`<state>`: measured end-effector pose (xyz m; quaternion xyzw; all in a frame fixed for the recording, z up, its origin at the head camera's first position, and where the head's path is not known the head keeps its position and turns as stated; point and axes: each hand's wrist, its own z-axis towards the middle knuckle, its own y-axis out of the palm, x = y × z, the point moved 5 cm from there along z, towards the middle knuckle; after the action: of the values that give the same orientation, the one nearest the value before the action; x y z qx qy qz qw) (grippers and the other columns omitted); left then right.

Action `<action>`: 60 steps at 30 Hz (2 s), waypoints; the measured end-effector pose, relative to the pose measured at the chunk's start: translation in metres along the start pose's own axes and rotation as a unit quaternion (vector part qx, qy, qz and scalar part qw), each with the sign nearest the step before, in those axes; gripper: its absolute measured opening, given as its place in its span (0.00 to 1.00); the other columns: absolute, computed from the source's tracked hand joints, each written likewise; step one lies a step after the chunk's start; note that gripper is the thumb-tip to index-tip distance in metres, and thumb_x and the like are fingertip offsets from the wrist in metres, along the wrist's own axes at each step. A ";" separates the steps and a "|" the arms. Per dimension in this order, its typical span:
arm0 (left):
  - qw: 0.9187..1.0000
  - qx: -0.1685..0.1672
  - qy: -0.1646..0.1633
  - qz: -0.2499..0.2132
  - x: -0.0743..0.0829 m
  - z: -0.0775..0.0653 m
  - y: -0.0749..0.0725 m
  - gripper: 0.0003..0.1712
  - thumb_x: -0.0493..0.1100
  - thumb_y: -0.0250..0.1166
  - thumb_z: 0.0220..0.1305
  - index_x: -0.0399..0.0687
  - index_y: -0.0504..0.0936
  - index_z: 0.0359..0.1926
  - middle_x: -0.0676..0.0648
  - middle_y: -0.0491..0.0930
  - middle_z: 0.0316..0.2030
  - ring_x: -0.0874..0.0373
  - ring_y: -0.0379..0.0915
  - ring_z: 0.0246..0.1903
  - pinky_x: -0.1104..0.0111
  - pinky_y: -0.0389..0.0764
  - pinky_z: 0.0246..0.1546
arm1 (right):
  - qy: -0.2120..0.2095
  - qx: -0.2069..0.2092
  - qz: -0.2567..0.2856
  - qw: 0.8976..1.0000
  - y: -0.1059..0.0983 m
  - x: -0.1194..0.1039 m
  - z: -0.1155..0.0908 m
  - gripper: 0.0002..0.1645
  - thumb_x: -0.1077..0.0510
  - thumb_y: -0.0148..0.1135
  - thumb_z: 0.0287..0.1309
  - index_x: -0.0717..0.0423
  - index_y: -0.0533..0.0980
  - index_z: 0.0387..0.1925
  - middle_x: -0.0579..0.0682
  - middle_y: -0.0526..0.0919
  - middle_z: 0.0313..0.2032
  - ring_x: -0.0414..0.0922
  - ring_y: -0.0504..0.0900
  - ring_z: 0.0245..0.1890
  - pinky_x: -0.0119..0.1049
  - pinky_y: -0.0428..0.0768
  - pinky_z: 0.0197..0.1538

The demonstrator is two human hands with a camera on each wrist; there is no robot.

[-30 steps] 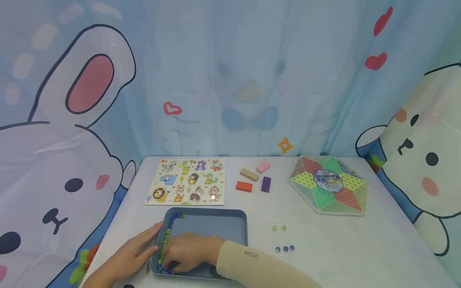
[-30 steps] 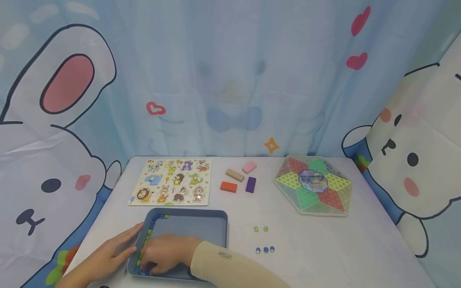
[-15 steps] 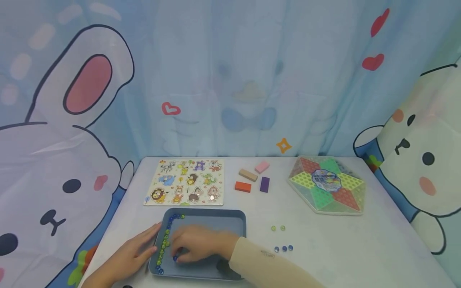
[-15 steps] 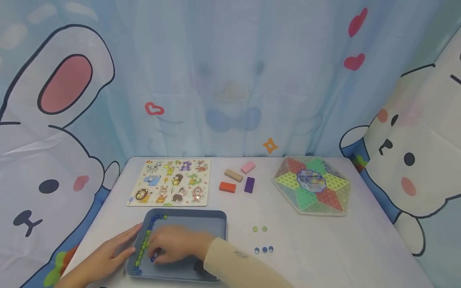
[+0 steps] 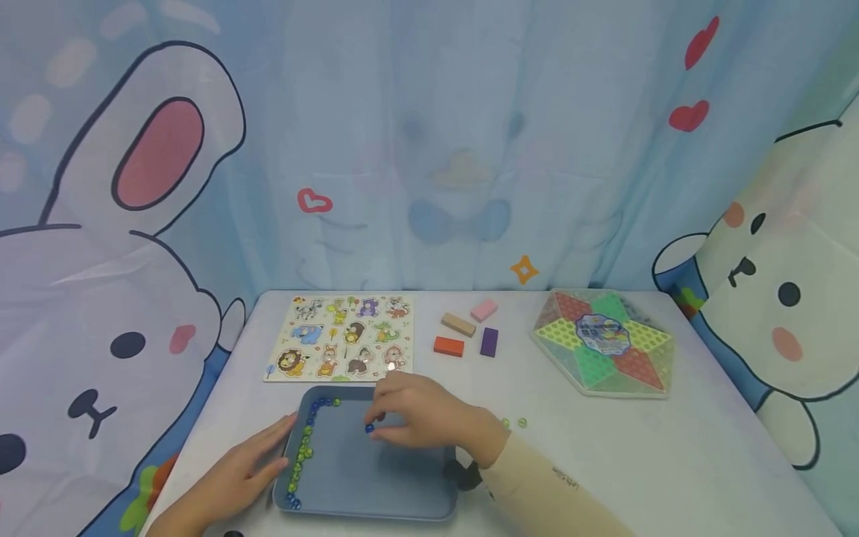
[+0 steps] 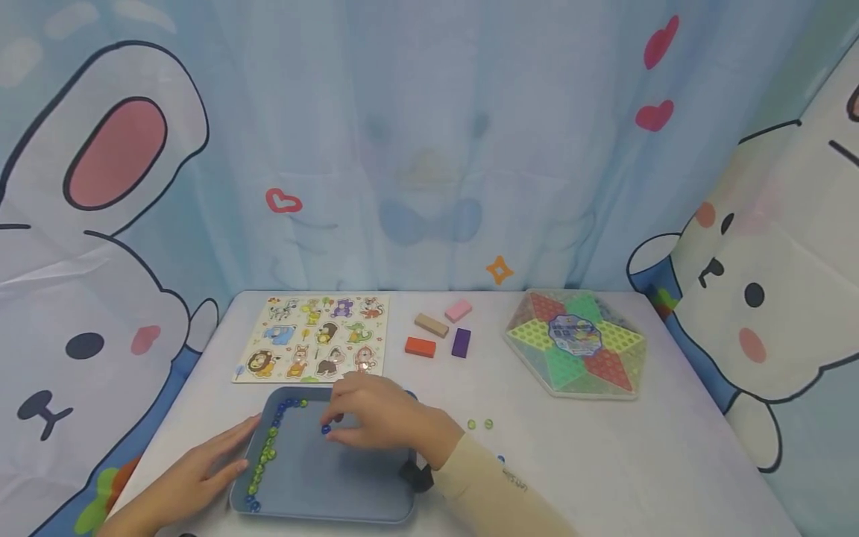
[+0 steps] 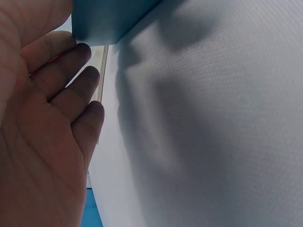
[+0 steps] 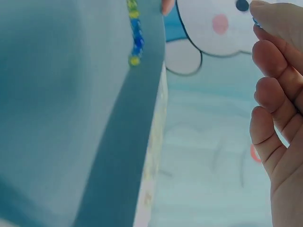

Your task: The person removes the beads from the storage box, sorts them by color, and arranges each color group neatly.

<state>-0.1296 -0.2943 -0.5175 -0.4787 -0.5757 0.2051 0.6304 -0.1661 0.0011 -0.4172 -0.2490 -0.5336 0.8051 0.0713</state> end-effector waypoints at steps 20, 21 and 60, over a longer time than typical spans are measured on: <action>1.000 0.001 0.007 0.003 0.001 -0.001 -0.002 0.39 0.65 0.55 0.78 0.57 0.60 0.82 0.51 0.62 0.80 0.49 0.60 0.78 0.47 0.72 0.73 | 0.152 0.101 -0.016 0.983 -0.049 0.055 -0.110 0.11 0.54 0.81 0.55 0.44 0.89 0.40 0.37 0.84 0.36 0.36 0.78 0.41 0.27 0.84 0.42; 1.000 0.001 0.008 0.003 0.002 -0.001 -0.002 0.39 0.64 0.55 0.78 0.57 0.60 0.82 0.51 0.62 0.80 0.48 0.60 0.78 0.47 0.72 0.73 | 0.164 0.101 -0.015 0.981 -0.049 0.058 -0.117 0.11 0.54 0.81 0.55 0.42 0.89 0.41 0.36 0.84 0.36 0.37 0.78 0.41 0.28 0.85 0.42; 1.000 0.003 -0.005 0.004 0.001 -0.004 -0.001 0.40 0.64 0.57 0.77 0.55 0.61 0.82 0.49 0.62 0.80 0.48 0.60 0.78 0.49 0.71 0.73 | 0.362 0.013 -0.011 0.932 -0.015 0.085 -0.263 0.09 0.51 0.80 0.54 0.34 0.88 0.36 0.24 0.78 0.33 0.26 0.74 0.38 0.29 0.84 0.43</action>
<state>-0.1257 -0.2954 -0.5161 -0.4778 -0.5764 0.2117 0.6282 -0.1168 0.2565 -0.5117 -0.5169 -0.4641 0.6661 0.2716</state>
